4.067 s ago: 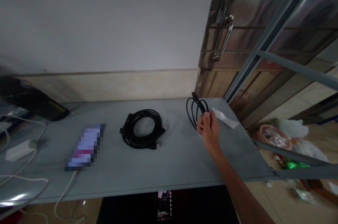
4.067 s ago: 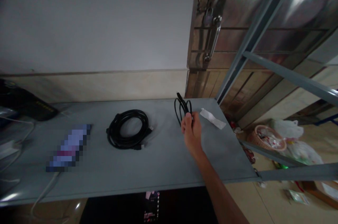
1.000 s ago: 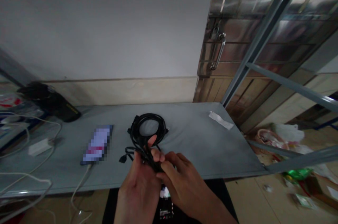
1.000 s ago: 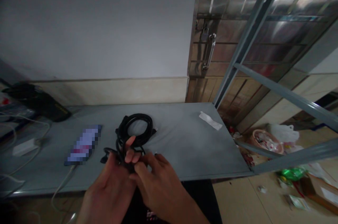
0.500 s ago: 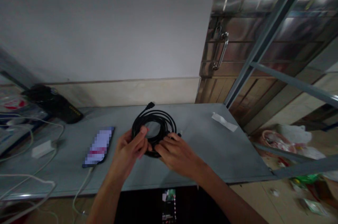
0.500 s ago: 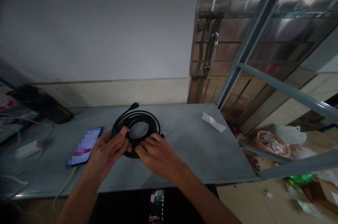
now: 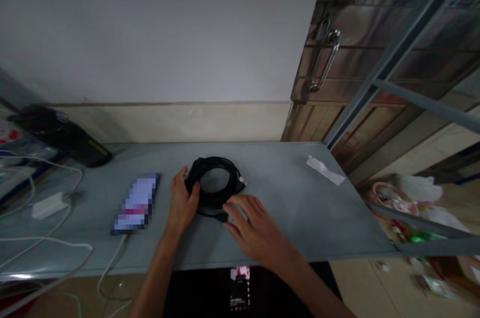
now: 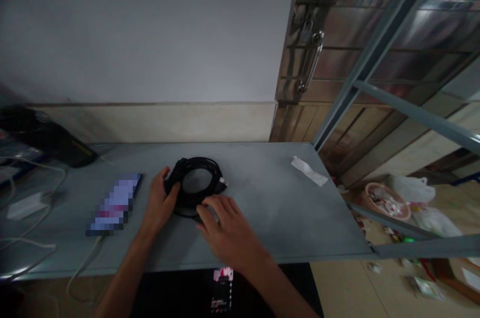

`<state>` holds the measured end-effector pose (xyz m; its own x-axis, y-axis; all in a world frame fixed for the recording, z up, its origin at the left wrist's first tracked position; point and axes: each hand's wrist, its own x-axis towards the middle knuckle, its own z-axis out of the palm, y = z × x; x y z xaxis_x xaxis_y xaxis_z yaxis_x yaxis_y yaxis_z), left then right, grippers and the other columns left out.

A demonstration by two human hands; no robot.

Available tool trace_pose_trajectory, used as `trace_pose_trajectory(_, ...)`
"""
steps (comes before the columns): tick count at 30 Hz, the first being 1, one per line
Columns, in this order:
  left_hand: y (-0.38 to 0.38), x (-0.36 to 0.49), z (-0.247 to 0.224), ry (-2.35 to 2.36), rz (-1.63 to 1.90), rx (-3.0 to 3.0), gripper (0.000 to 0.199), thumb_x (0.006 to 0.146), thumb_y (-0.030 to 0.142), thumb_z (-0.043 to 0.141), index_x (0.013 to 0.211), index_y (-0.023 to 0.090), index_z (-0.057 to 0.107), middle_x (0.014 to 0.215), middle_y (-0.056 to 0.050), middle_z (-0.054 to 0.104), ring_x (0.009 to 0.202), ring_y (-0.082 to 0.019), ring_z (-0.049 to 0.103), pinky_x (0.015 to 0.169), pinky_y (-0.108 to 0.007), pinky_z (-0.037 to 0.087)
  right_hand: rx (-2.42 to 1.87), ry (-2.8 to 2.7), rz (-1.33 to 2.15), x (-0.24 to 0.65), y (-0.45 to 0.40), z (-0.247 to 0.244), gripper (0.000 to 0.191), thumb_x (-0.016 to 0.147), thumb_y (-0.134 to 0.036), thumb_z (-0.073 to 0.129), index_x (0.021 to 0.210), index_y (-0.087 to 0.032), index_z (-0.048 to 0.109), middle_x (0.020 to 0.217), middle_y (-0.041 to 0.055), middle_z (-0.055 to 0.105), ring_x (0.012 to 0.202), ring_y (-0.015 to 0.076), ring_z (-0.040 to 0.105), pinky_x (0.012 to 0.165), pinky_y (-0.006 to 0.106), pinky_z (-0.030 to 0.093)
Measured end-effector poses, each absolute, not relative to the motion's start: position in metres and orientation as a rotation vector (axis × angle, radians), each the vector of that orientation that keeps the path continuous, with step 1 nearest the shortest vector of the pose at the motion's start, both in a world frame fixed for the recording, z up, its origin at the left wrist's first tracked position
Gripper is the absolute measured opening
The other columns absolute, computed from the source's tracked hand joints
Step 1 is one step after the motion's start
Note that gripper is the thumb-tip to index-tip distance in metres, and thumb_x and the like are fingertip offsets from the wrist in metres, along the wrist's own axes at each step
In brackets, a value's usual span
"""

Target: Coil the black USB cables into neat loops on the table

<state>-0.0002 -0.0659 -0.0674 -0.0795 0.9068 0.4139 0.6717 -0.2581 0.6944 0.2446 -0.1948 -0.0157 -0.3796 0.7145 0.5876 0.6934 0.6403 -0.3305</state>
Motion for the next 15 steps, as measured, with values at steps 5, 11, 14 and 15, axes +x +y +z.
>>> trace_pose_trajectory(5,-0.067,0.003,-0.071,1.708,1.232,1.899,0.060,0.106,0.043,0.055,0.159,0.014,0.054,0.159,-0.023,0.062,0.156,-0.041,0.054,0.136,-0.064,0.037,-0.951,-1.805,0.179,0.226,-0.309,-0.103,0.019,0.105,-0.014,0.049,0.108,-0.027,0.063,0.076,0.0001,0.072,0.062,0.0193,0.070,0.065,0.030,0.064)
trace_pose_trajectory(11,-0.066,0.000,-0.074,1.737,1.221,1.903,0.060,0.103,0.043,0.059,0.155,0.015,0.058,0.156,-0.023,0.066,0.154,-0.042,0.056,0.135,-0.066,0.038,-1.686,-1.735,0.851,0.227,-0.352,-0.264,0.036,0.096,-0.028,0.067,0.131,-0.026,0.077,0.113,0.0151,0.086,0.101,0.0366,0.086,0.083,0.043,0.072)
trace_pose_trajectory(14,-0.065,-0.002,-0.077,1.737,1.228,1.929,0.059,0.100,0.045,0.059,0.152,0.016,0.062,0.151,-0.022,0.070,0.149,-0.043,0.061,0.132,-0.067,0.042,-1.718,-1.747,1.030,0.234,-0.344,-0.288,0.047,0.092,-0.025,0.070,0.137,-0.019,0.080,0.128,0.0198,0.084,0.119,0.0370,0.083,0.102,0.044,0.067)
trace_pose_trajectory(15,-0.065,-0.003,-0.077,1.738,1.235,1.934,0.059,0.099,0.047,0.060,0.151,0.017,0.063,0.149,-0.021,0.071,0.147,-0.043,0.063,0.130,-0.067,0.044,-1.707,-1.752,1.086,0.235,-0.341,-0.290,0.051,0.091,-0.024,0.070,0.141,-0.018,0.078,0.134,0.0202,0.083,0.125,0.0361,0.081,0.109,0.044,0.064)
